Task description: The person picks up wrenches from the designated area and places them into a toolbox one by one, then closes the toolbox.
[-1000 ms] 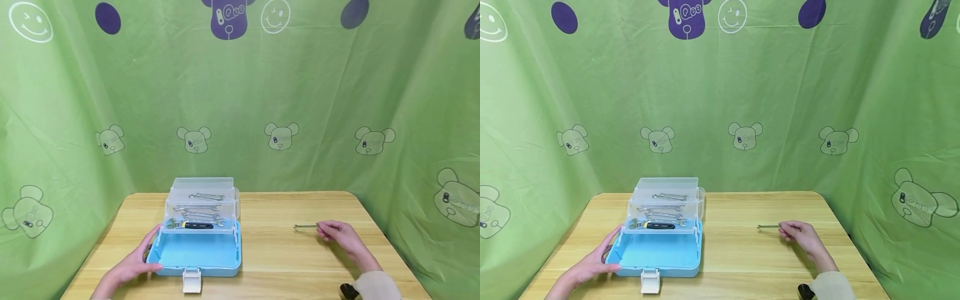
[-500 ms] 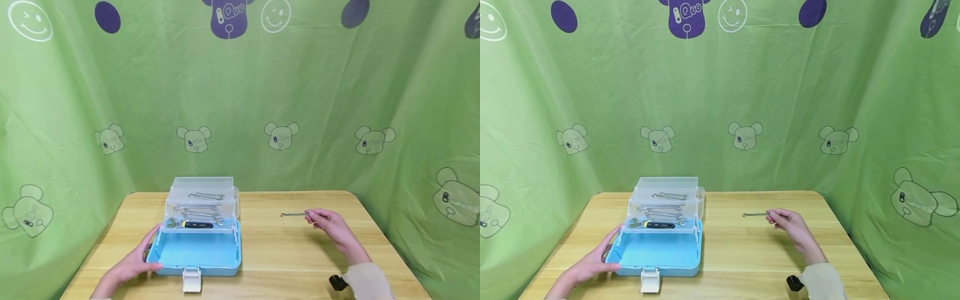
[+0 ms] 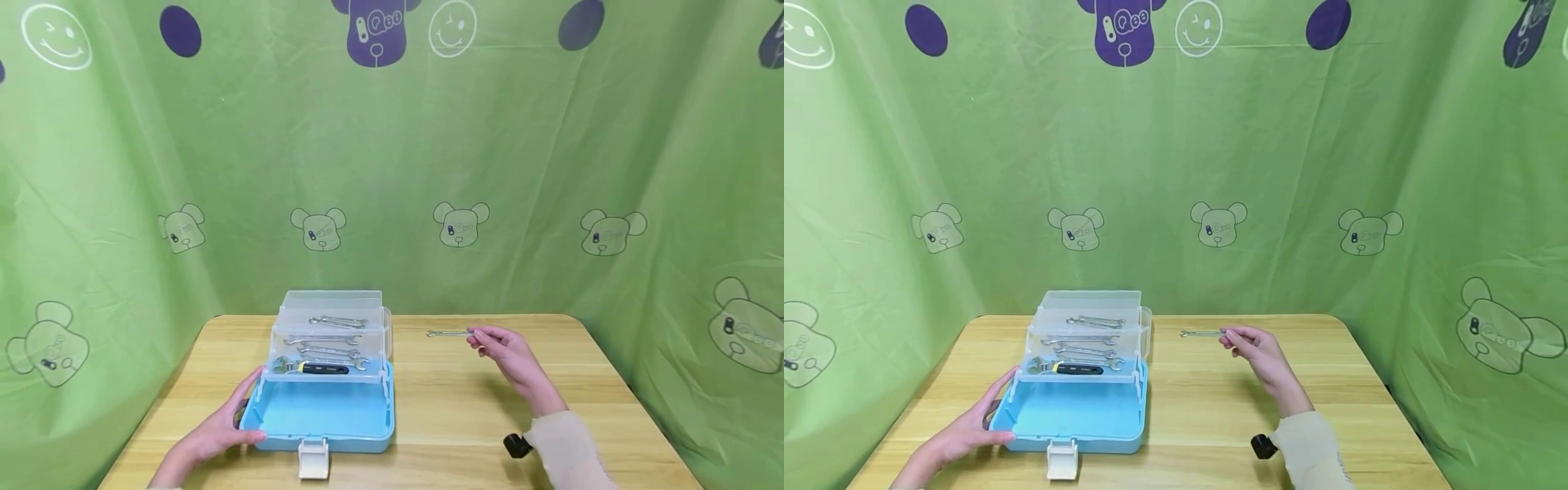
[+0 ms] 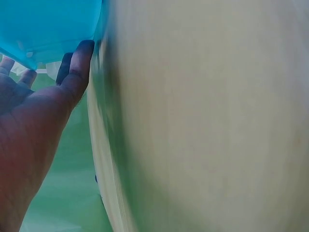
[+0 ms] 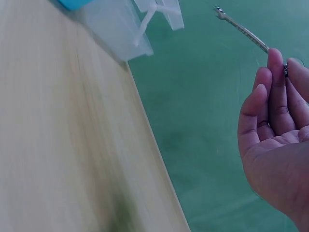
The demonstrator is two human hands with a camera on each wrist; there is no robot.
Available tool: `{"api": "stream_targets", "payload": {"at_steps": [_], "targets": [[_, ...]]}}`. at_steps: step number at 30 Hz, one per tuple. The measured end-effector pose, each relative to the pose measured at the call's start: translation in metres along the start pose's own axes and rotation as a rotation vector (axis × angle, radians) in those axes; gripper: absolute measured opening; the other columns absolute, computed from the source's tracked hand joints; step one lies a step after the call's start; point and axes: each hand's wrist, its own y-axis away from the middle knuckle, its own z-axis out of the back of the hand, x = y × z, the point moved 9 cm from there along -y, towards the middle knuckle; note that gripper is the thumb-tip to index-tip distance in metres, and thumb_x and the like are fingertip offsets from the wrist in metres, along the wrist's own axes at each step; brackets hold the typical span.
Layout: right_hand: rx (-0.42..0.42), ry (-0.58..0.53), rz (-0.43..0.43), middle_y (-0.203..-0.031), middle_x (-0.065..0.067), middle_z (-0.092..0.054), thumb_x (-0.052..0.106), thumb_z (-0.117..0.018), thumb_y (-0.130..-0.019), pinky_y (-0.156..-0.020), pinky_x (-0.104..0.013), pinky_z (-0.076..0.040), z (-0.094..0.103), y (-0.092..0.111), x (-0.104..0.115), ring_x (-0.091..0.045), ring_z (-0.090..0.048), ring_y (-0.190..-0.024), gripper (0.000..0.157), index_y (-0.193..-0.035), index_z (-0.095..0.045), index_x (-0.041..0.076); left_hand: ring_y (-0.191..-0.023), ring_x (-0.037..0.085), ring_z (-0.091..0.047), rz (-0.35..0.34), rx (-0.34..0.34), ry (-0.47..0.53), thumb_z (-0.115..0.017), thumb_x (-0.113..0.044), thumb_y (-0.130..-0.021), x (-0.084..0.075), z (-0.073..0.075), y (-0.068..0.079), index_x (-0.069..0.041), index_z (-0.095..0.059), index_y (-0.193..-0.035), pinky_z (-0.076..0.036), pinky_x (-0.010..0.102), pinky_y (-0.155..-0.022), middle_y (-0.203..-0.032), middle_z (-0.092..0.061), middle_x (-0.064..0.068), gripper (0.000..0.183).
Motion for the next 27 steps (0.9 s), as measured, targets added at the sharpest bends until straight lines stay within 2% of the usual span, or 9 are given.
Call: {"api": "stream_targets", "payload": {"at_steps": [4,9,11,19,27], "targets": [[0.008,-0.007,-0.002,-0.096,0.007,-0.077,0.017,-0.064,-0.103,-0.082,-0.022,-0.058,-0.017,-0.012,0.002,-0.008,-0.068,-0.093,0.038,-0.129,-0.063,-0.010,-0.147,0.066,-0.019,-0.008,-0.001,-0.003,-0.084,-0.017,-0.084,0.000,-0.001,0.001,-0.035,0.000,-0.167,-0.026,0.083,-0.112,-0.172,0.004,0.026,0.120],[0.023,-0.014,-0.003,-0.099,0.004,-0.078,0.018,-0.065,-0.103,-0.081,-0.022,-0.058,-0.036,-0.026,0.001,-0.010,-0.069,-0.095,0.038,-0.130,-0.063,-0.009,-0.149,0.066,-0.010,-0.024,-0.004,-0.019,-0.085,-0.017,-0.083,-0.001,0.000,0.000,-0.034,0.001,-0.167,-0.018,0.085,-0.111,-0.172,0.004,0.027,0.122],[0.035,-0.004,-0.004,-0.101,0.002,-0.078,0.018,-0.065,-0.103,-0.081,-0.022,-0.058,-0.046,-0.032,0.001,-0.011,-0.069,-0.095,0.042,-0.132,-0.060,-0.012,-0.149,0.066,-0.006,-0.025,-0.007,-0.026,-0.086,-0.018,-0.083,-0.001,0.001,0.000,-0.034,0.002,-0.167,-0.017,0.086,-0.110,-0.171,0.004,0.028,0.123],[-0.009,0.003,-0.009,-0.103,-0.001,-0.080,0.017,-0.067,-0.101,-0.081,-0.024,-0.057,-0.083,-0.057,0.000,-0.009,-0.070,-0.093,0.037,-0.129,-0.065,-0.006,-0.147,0.066,-0.018,-0.010,-0.005,-0.018,-0.085,-0.018,-0.085,0.003,0.001,0.001,-0.036,0.002,-0.167,-0.024,0.084,-0.111,-0.172,0.004,0.026,0.121],[-0.043,0.060,-0.048,-0.109,-0.009,-0.080,0.018,-0.068,-0.100,-0.081,-0.027,-0.053,-0.126,-0.067,-0.004,-0.016,-0.068,-0.094,0.029,-0.125,-0.071,0.003,-0.146,0.067,-0.020,-0.026,0.008,-0.006,-0.084,-0.016,-0.085,-0.002,-0.002,0.001,-0.034,0.001,-0.167,-0.028,0.082,-0.111,-0.172,0.005,0.027,0.120]]}}
